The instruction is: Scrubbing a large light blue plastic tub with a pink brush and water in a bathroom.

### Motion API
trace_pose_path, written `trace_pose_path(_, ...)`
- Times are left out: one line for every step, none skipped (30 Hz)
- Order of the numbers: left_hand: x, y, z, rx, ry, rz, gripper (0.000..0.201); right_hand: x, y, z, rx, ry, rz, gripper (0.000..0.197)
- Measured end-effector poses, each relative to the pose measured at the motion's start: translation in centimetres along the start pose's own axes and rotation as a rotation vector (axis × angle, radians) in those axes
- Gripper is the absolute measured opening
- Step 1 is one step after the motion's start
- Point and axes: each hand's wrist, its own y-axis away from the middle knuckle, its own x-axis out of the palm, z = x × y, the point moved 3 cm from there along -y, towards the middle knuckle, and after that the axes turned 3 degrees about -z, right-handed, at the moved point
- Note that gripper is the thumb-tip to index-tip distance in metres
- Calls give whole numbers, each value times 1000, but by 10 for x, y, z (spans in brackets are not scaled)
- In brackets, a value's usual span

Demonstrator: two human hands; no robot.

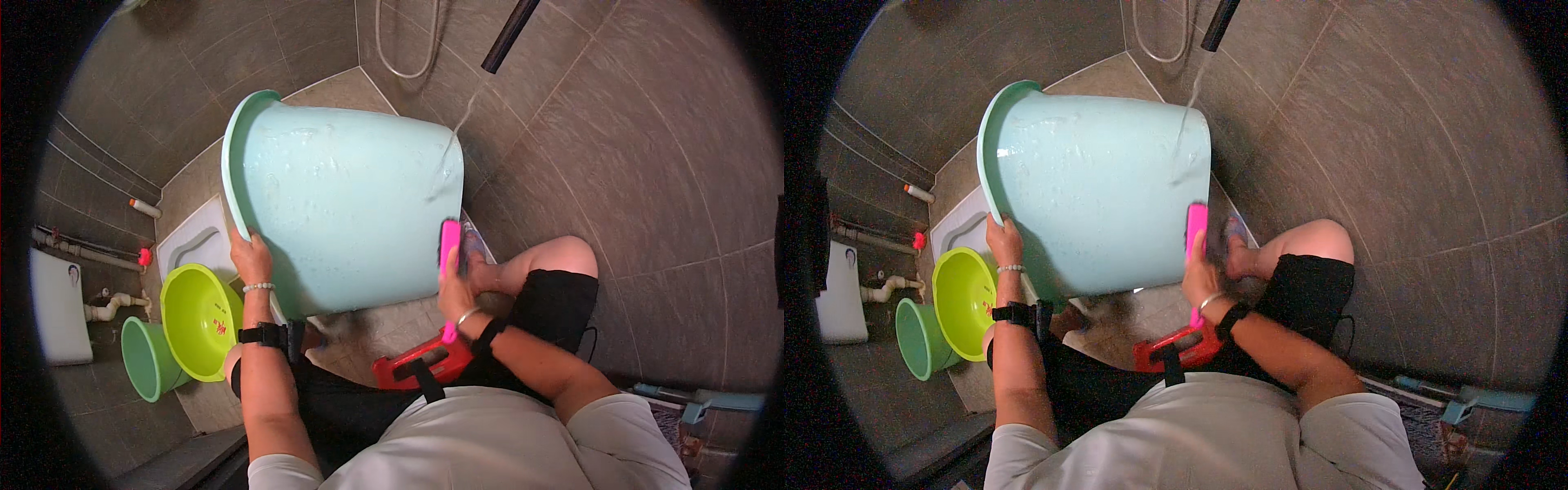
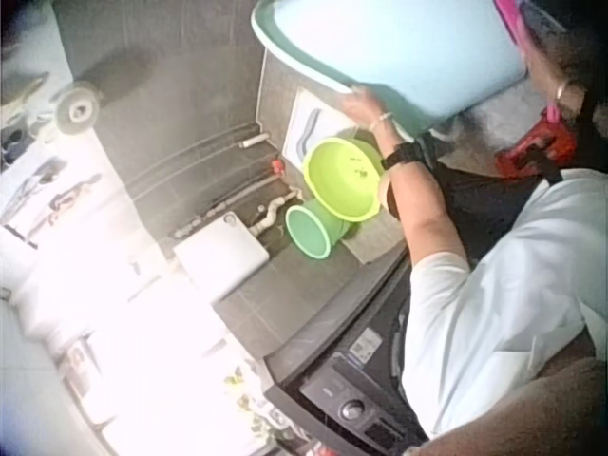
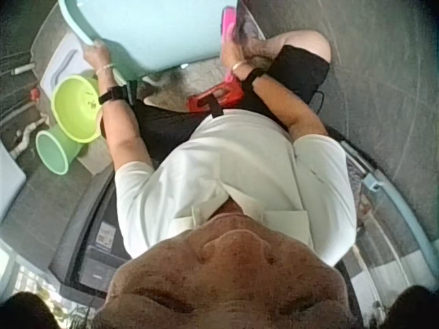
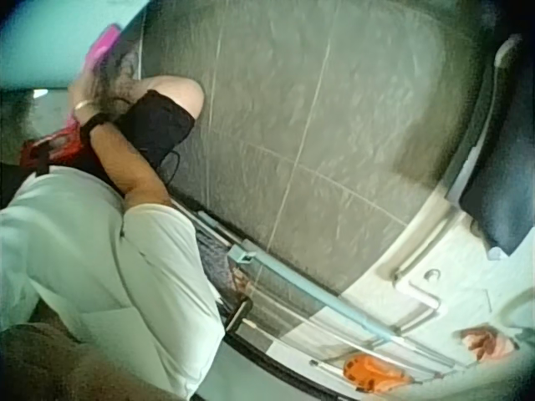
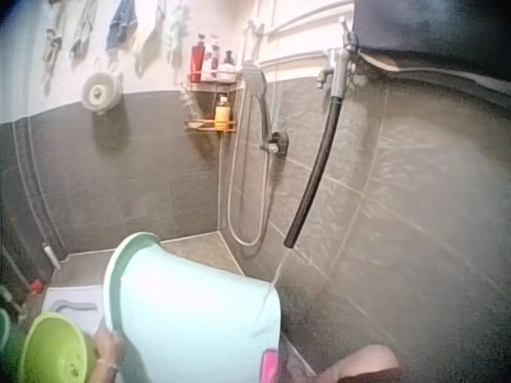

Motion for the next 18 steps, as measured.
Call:
trace_pose_path(-1, 0, 4, 15, -15, -11, 15, 9, 11, 1, -4, 1, 5, 77)
trace_pose_path(0, -1, 5, 30, -24, -22, 16, 14, 18, 2, -15, -10, 45, 79)
trace_pose_path(2, 1, 5, 26, -23, -25, 16, 17, 20, 2, -26, -19, 86, 80)
trace_pose_path(2, 2, 4, 22, -19, -13, 16, 11, 13, 6, -30, -15, 88, 80)
trace_pose_path(0, 3, 4, 17, -22, -3, 16, -2, -1, 16, -9, -34, 42, 80)
trace_pose_path(-3, 4, 3, 11, -29, -11, 16, -16, -18, 27, 13, -52, -5, 81)
trace_pose_path(-11, 6, 2, 18, 3, -20, 15, -32, -38, 41, -12, -18, -52, 80)
trace_pose_path(-13, 7, -1, 29, 45, -21, 15, -52, -59, 51, -26, 20, -109, 80)
trace_pose_path(-11, 7, -8, 29, 58, -21, 15, -72, -86, 51, -115, 14, -262, 77)
trace_pose_path(-9, 6, -12, 19, 81, -11, 14, -85, -103, 51, -205, 2, -414, 75)
trace_pose_path(-10, 6, -8, 3, 91, -6, 13, -91, -100, 72, -213, 1, -409, 75)
trace_pose_path(-11, 7, -4, -1, 86, -12, 13, -91, -97, 92, -151, 24, -257, 71)
trace_pose_path(-13, 8, -1, 9, 101, -22, 13, -86, -94, 111, -90, 49, -104, 68)
trace_pose_path(-12, 7, -5, 24, 128, -28, 12, -72, -90, 122, -186, 60, -56, 63)
trace_pose_path(-12, 7, -10, 24, 132, -32, 12, -58, -80, 133, -309, 108, -51, 61)
trace_pose_path(-14, 9, -17, 0, 174, -30, 11, -56, -72, 142, -311, 113, -50, 61)
trace_pose_path(-17, 10, -19, -22, 212, -28, 10, -54, -64, 155, -423, 154, -37, 61)
trace_pose_path(-18, 10, -18, -24, 209, -29, 10, -53, -61, 163, -534, 194, -25, 61)
